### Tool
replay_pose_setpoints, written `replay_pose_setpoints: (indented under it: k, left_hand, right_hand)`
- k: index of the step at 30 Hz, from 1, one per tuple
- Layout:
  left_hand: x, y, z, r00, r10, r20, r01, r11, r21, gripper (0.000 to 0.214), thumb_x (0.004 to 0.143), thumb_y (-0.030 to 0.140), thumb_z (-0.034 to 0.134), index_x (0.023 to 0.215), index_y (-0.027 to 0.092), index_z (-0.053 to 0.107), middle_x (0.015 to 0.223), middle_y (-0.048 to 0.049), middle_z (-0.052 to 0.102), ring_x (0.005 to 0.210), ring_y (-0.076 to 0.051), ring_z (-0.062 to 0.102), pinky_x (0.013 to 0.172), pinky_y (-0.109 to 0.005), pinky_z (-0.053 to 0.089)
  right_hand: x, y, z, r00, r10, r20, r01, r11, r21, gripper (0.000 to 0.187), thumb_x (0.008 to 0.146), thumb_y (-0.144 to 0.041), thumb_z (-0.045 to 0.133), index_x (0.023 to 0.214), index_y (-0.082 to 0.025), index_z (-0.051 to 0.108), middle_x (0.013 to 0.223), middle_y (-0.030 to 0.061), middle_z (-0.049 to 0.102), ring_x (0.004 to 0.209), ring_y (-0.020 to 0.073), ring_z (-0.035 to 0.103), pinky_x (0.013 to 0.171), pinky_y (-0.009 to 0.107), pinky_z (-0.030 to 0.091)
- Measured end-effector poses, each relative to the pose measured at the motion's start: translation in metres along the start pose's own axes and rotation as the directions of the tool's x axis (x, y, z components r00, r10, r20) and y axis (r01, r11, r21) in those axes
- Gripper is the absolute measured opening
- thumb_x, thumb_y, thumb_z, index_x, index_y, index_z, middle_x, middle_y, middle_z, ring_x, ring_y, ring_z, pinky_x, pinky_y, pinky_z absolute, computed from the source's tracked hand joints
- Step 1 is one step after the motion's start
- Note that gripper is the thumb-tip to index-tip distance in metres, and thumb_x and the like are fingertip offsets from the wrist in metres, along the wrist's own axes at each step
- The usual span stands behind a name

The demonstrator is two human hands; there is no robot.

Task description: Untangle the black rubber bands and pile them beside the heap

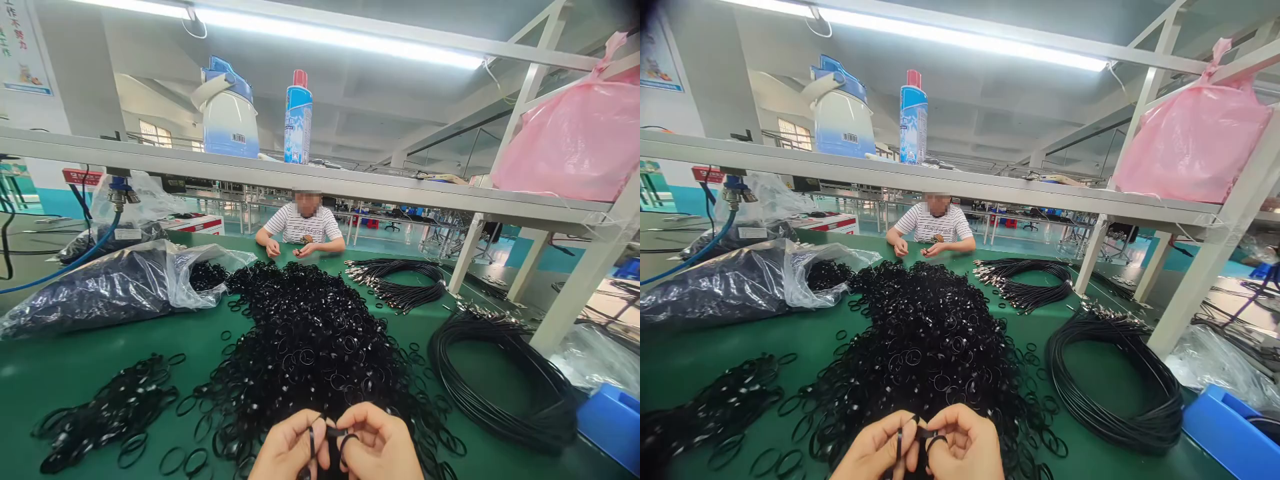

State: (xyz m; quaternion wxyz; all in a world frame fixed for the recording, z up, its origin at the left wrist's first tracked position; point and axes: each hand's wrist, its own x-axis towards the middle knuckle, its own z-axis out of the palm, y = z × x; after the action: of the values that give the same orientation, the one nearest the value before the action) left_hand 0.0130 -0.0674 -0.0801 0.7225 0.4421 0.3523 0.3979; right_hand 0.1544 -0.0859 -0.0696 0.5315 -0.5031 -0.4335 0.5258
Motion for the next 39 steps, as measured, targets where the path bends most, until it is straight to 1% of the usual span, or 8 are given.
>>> replay_pose_setpoints:
  k: [6, 12, 16, 19, 23, 27, 32, 39]
  left_hand:
    - [-0.004, 0.005, 0.005, 0.994, 0.021, -0.104, -0.03, 0.996, -0.087, 0.034, 0.073, 0.05, 0.065, 0.069, 0.018, 0.054, 0.05, 0.0074, 0.051, 0.025, 0.001, 0.023, 0.026, -0.013, 0.018]
    - [0.002, 0.004, -0.005, 0.993, 0.032, -0.109, -0.035, 0.999, -0.021, 0.039, 0.075, 0.054, 0.061, 0.062, 0.018, 0.051, 0.031, 0.0127, 0.028, 0.025, 0.0, 0.015, 0.025, -0.012, 0.019]
    - [-0.002, 0.007, -0.002, 0.997, 0.039, -0.061, -0.032, 0.993, 0.113, 0.036, 0.076, 0.052, 0.06, 0.086, 0.017, 0.058, 0.032, 0.0102, 0.04, 0.024, -0.003, 0.027, 0.026, -0.013, 0.024]
    - [-0.008, 0.01, 0.007, 1.0, 0.006, -0.016, -0.004, 0.989, 0.15, 0.042, 0.078, 0.053, 0.058, 0.098, 0.016, 0.057, 0.046, 0.0049, 0.055, 0.027, -0.003, 0.036, 0.028, -0.012, 0.027]
    - [-0.009, 0.01, 0.009, 1.0, 0.0, 0.029, -0.005, 0.983, 0.182, 0.038, 0.073, 0.052, 0.064, 0.081, 0.015, 0.057, 0.064, 0.0005, 0.063, 0.028, 0.0, 0.037, 0.028, -0.011, 0.027]
    - [-0.004, 0.006, 0.004, 0.999, 0.014, -0.037, -0.007, 0.986, 0.164, 0.039, 0.072, 0.054, 0.064, 0.071, 0.017, 0.052, 0.047, 0.0086, 0.049, 0.025, 0.001, 0.029, 0.027, -0.011, 0.024]
    - [-0.005, 0.009, 0.004, 0.99, 0.083, -0.114, -0.061, 0.981, 0.186, 0.038, 0.069, 0.053, 0.066, 0.073, 0.017, 0.054, 0.054, 0.0082, 0.049, 0.028, 0.002, 0.025, 0.027, -0.011, 0.021]
    - [-0.011, 0.013, 0.01, 0.99, 0.095, -0.104, -0.066, 0.965, 0.255, 0.039, 0.071, 0.053, 0.065, 0.086, 0.017, 0.059, 0.051, 0.0075, 0.048, 0.03, 0.0, 0.024, 0.029, -0.013, 0.015]
  right_hand:
    - [0.001, -0.003, -0.006, 0.997, 0.013, 0.07, -0.018, 0.997, 0.08, 0.013, 0.056, -0.011, 0.063, 0.069, -0.013, 0.059, 0.049, -0.0039, 0.057, 0.042, 0.0099, 0.055, 0.039, 0.018, 0.042]
    - [0.003, 0.0, -0.01, 0.998, 0.009, 0.057, -0.02, 0.977, 0.211, 0.016, 0.059, -0.014, 0.067, 0.072, -0.012, 0.06, 0.048, -0.0039, 0.057, 0.041, 0.0085, 0.053, 0.038, 0.017, 0.04]
    - [0.003, -0.002, -0.012, 0.994, 0.017, 0.107, -0.041, 0.972, 0.231, 0.024, 0.062, -0.024, 0.075, 0.077, -0.011, 0.061, 0.057, 0.0004, 0.062, 0.048, 0.0105, 0.057, 0.039, 0.016, 0.041]
    - [0.003, -0.001, -0.012, 0.989, 0.001, 0.148, -0.037, 0.97, 0.241, 0.03, 0.064, -0.031, 0.078, 0.079, -0.011, 0.062, 0.06, 0.0024, 0.063, 0.051, 0.0112, 0.059, 0.037, 0.015, 0.04]
    - [0.004, 0.004, -0.014, 0.984, -0.023, 0.177, -0.025, 0.964, 0.264, 0.032, 0.064, -0.032, 0.08, 0.08, -0.011, 0.063, 0.057, 0.0014, 0.062, 0.052, 0.0115, 0.059, 0.036, 0.014, 0.04]
    - [0.005, 0.008, -0.015, 0.986, -0.018, 0.167, -0.032, 0.955, 0.293, 0.038, 0.061, -0.034, 0.082, 0.084, -0.011, 0.064, 0.063, 0.0032, 0.065, 0.053, 0.0128, 0.062, 0.035, 0.015, 0.042]
    - [0.004, 0.005, -0.016, 0.992, -0.002, 0.128, -0.023, 0.981, 0.193, 0.043, 0.063, -0.043, 0.079, 0.084, -0.008, 0.066, 0.066, 0.0061, 0.065, 0.053, 0.0142, 0.062, 0.035, 0.016, 0.042]
    - [0.001, 0.006, -0.016, 0.998, -0.056, 0.014, 0.057, 0.992, -0.116, 0.041, 0.068, -0.048, 0.072, 0.083, -0.01, 0.069, 0.058, 0.0053, 0.064, 0.047, 0.0128, 0.057, 0.038, 0.018, 0.042]
